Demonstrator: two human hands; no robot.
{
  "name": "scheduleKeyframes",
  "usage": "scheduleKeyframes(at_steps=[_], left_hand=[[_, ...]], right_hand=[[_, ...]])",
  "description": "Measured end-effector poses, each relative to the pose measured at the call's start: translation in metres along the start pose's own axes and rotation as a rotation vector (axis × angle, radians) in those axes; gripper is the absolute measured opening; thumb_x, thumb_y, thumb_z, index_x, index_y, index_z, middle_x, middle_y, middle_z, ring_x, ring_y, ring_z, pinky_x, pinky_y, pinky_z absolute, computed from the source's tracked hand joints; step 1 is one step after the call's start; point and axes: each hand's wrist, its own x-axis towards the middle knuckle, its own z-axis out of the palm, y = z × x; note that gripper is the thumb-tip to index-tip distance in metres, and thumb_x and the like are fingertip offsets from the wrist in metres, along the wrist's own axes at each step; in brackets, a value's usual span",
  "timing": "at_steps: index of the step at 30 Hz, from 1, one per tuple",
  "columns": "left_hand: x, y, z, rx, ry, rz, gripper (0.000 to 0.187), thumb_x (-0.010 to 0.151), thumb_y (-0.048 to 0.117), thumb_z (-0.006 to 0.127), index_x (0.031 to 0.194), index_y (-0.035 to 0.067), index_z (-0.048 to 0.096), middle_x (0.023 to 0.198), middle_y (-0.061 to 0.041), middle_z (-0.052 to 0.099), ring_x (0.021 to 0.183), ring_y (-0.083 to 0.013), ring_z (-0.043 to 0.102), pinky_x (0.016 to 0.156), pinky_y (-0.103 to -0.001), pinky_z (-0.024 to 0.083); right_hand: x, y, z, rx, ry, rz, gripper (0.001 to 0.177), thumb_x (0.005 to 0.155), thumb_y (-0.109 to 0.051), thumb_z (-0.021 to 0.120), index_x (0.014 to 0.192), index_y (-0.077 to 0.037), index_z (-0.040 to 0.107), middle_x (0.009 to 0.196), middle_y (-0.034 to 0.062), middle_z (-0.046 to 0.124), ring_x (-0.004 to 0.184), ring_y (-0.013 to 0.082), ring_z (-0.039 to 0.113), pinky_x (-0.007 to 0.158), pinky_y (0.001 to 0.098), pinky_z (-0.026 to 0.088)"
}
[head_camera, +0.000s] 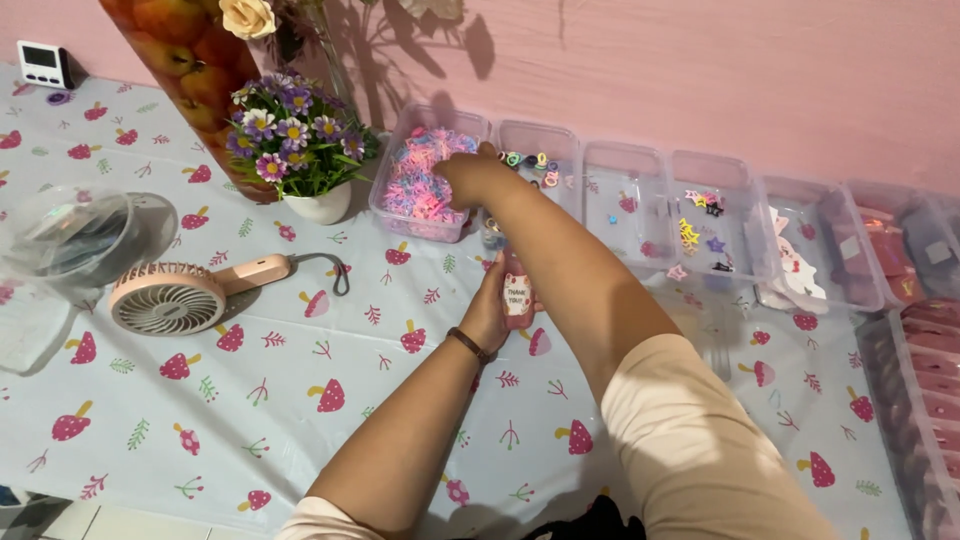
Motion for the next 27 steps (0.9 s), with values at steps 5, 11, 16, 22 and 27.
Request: scheduleKeyframes(at_steps=[5,11,16,22,27], left_hand=[[-0.004,0.011,0.009,0.026,-0.001,-0.01,0.065,0.101,0.063,0.045,0.122,0.005,0.066,0.102,-0.019,0.074,0.083,-0.0314,0.075,0.076,-0.041,0.066],[-0.002,0.009,0.013,0.027,0.027,-0.024,0.068,0.102,0.063,0.043,0.119,0.001,0.066,0.1,-0.022,0.073,0.083,-0.0337,0.075,0.075,-0.044,0.067],[-0.011,0.015,0.017,0.016,0.02,-0.012,0.071,0.101,0.064,0.043,0.123,0.0,0.065,0.102,-0.022,0.073,0.082,-0.032,0.076,0.073,-0.042,0.067],[-0.019,0.025,0.028,-0.009,-0.092,-0.026,0.067,0.098,0.062,0.044,0.118,0.001,0.062,0.092,-0.013,0.069,0.074,-0.0253,0.071,0.075,-0.035,0.061],[-0.016,0.024,0.026,0.041,-0.012,-0.044,0.071,0.096,0.063,0.045,0.117,-0.003,0.064,0.096,-0.019,0.073,0.073,-0.027,0.072,0.075,-0.039,0.061]], right_hand=[[0.013,0.012,0.017,0.064,0.102,-0.063,0.052,0.082,-0.009,0.071,0.133,-0.022,0.067,0.12,0.0137,0.071,0.118,0.0352,0.066,0.099,0.052,0.043],[-0.018,0.012,-0.011,0.478,0.31,-0.164,0.029,0.083,-0.004,0.069,0.111,-0.011,0.076,0.11,0.0217,0.074,0.111,0.0419,0.068,0.096,0.0527,0.053],[-0.019,0.023,-0.011,0.804,0.388,-0.089,0.027,0.079,-0.013,0.077,0.106,-0.014,0.078,0.107,0.0167,0.075,0.11,0.0352,0.07,0.093,0.0459,0.055],[-0.034,0.023,-0.027,1.308,0.225,0.135,0.016,0.092,0.001,0.068,0.102,-0.009,0.077,0.098,0.0044,0.075,0.082,0.0112,0.07,0.077,0.0244,0.068],[-0.025,0.024,-0.017,1.597,0.253,0.228,0.016,0.092,0.002,0.07,0.106,-0.004,0.071,0.099,0.01,0.07,0.081,0.0162,0.068,0.076,0.0272,0.067]])
